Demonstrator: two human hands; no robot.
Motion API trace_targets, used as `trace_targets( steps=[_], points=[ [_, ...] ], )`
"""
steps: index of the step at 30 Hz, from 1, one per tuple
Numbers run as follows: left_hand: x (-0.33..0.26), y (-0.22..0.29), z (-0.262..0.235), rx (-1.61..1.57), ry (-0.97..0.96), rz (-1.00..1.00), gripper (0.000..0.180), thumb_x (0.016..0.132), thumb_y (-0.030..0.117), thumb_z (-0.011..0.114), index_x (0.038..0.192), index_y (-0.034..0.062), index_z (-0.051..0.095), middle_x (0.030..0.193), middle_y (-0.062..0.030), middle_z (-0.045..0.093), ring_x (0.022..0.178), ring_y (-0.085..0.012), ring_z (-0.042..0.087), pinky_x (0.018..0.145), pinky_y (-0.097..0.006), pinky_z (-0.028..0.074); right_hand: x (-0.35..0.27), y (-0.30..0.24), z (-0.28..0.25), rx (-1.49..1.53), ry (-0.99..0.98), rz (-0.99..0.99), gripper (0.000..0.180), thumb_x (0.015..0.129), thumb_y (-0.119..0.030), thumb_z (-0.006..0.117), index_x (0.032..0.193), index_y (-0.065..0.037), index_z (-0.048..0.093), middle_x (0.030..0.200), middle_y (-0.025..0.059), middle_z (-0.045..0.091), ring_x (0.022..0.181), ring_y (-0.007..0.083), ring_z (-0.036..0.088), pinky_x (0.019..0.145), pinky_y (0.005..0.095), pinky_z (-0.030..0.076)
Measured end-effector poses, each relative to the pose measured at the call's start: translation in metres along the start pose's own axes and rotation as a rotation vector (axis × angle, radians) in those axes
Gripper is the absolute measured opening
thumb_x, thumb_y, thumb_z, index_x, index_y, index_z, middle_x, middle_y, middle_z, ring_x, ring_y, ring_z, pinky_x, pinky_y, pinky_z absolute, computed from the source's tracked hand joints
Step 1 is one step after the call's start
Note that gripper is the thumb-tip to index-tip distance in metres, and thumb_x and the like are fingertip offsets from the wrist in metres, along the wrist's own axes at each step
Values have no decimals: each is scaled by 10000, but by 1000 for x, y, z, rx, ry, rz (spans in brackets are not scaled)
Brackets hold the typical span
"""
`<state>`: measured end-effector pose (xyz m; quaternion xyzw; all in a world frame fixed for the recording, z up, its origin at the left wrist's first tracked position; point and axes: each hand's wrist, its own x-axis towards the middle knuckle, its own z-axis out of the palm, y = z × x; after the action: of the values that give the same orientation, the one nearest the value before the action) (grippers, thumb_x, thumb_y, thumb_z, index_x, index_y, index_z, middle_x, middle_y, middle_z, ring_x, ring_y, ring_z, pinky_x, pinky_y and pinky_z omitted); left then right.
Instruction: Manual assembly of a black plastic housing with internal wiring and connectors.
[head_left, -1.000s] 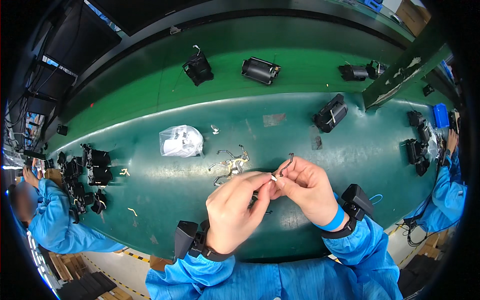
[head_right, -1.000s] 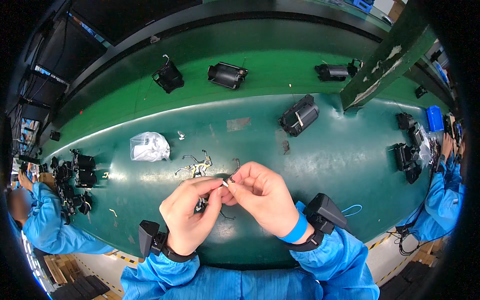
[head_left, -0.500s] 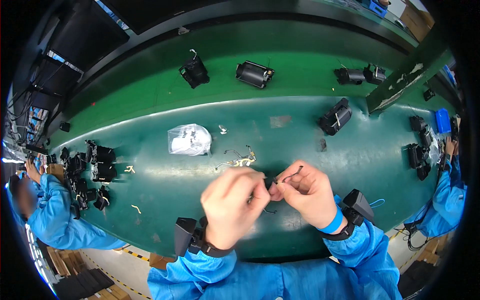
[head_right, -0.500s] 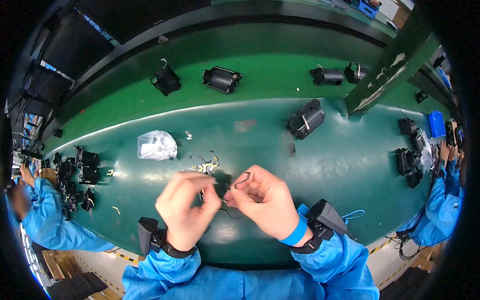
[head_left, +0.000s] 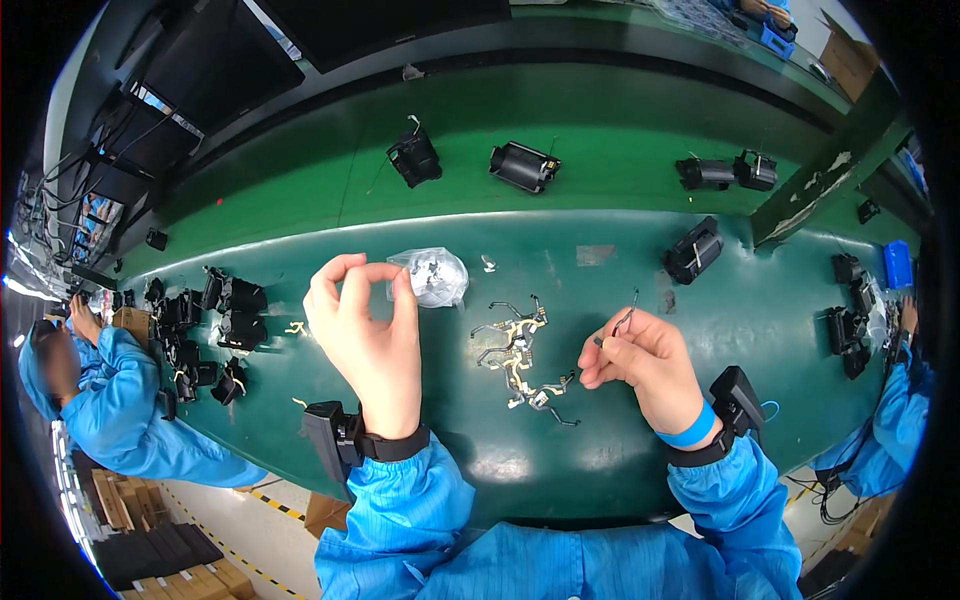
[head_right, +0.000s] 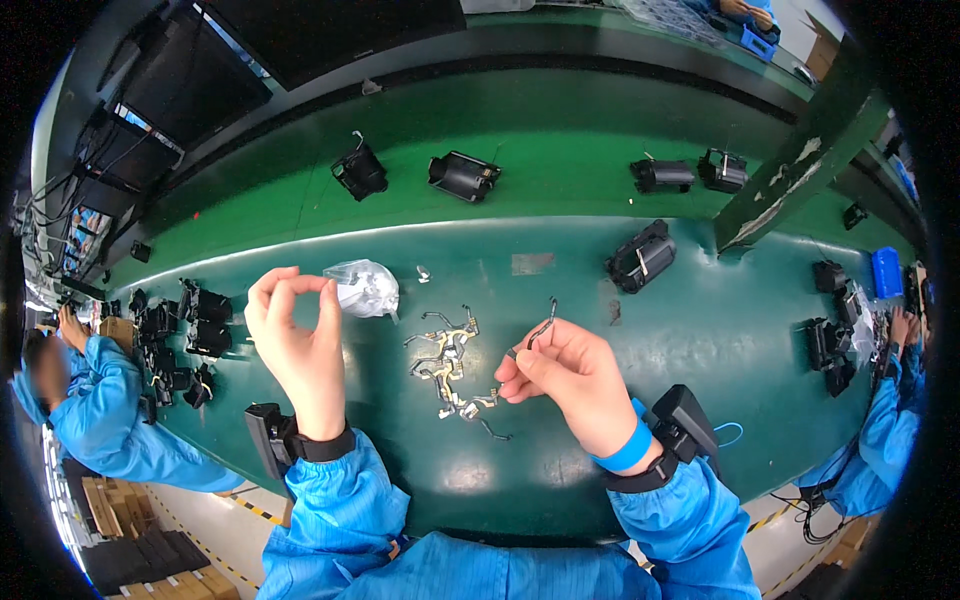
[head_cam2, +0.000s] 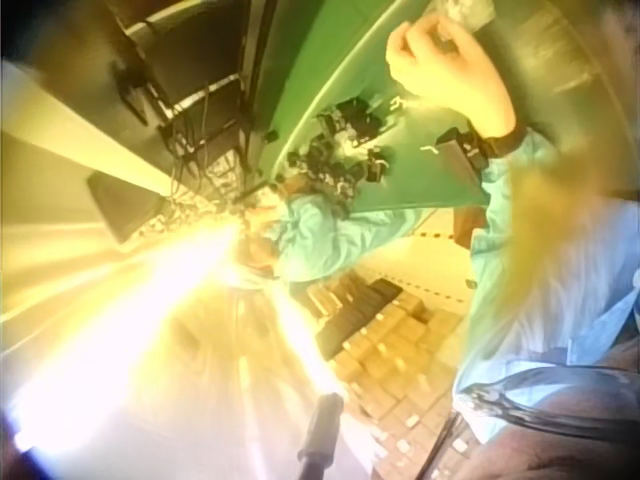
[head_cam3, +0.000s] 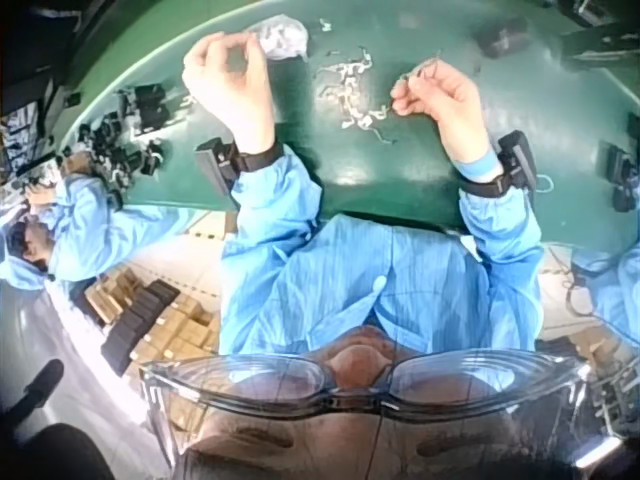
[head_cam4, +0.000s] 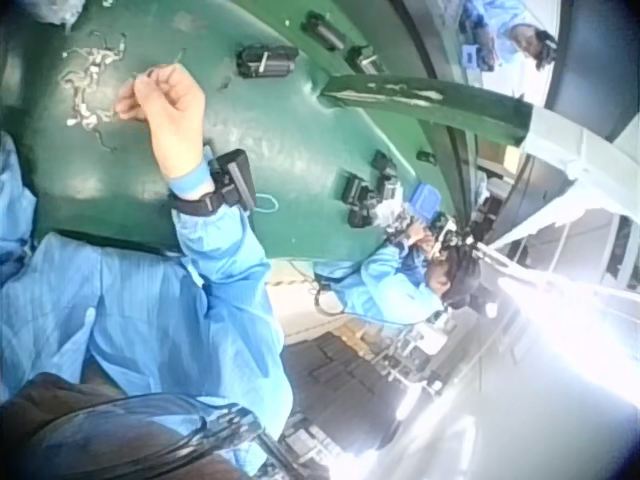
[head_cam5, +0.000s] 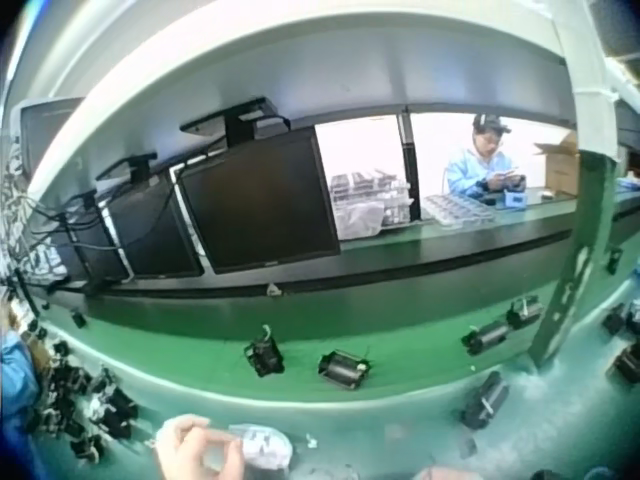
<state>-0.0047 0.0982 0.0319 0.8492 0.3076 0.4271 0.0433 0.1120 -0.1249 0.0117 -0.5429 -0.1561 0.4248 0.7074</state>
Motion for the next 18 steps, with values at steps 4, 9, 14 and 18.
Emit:
trace_targets(
  steps=[4,9,14,18],
  points=[
    [-10,28,-14,-468,-109,309,245,673,-65,761,874,47,679,900,-96,666,842,-254,629,742,-355,497,1,-20,2,198,-184,118,120,971,-127,542,988,-12,570,919,134,676,827,203,677,769,319,561],
    [-27,54,-18,-676,-218,508,289,598,41,813,873,73,727,842,-24,712,703,-172,660,595,-277,449,0,-28,0,297,-382,266,174,976,-162,549,1011,6,575,946,154,684,887,221,688,802,322,559],
    [-33,58,-17,-711,-253,532,279,595,42,804,861,79,728,849,-25,715,712,-168,670,595,-277,454,-1,-30,-2,262,-443,354,181,962,-173,546,973,8,548,940,165,680,864,242,688,788,332,555],
    [-33,59,-20,-719,-256,499,281,601,7,798,857,83,712,832,-27,709,705,-179,668,605,-287,463,3,-34,-6,263,-514,398,188,968,-189,579,1010,-6,570,925,124,684,863,198,686,760,300,556]
  ],
)
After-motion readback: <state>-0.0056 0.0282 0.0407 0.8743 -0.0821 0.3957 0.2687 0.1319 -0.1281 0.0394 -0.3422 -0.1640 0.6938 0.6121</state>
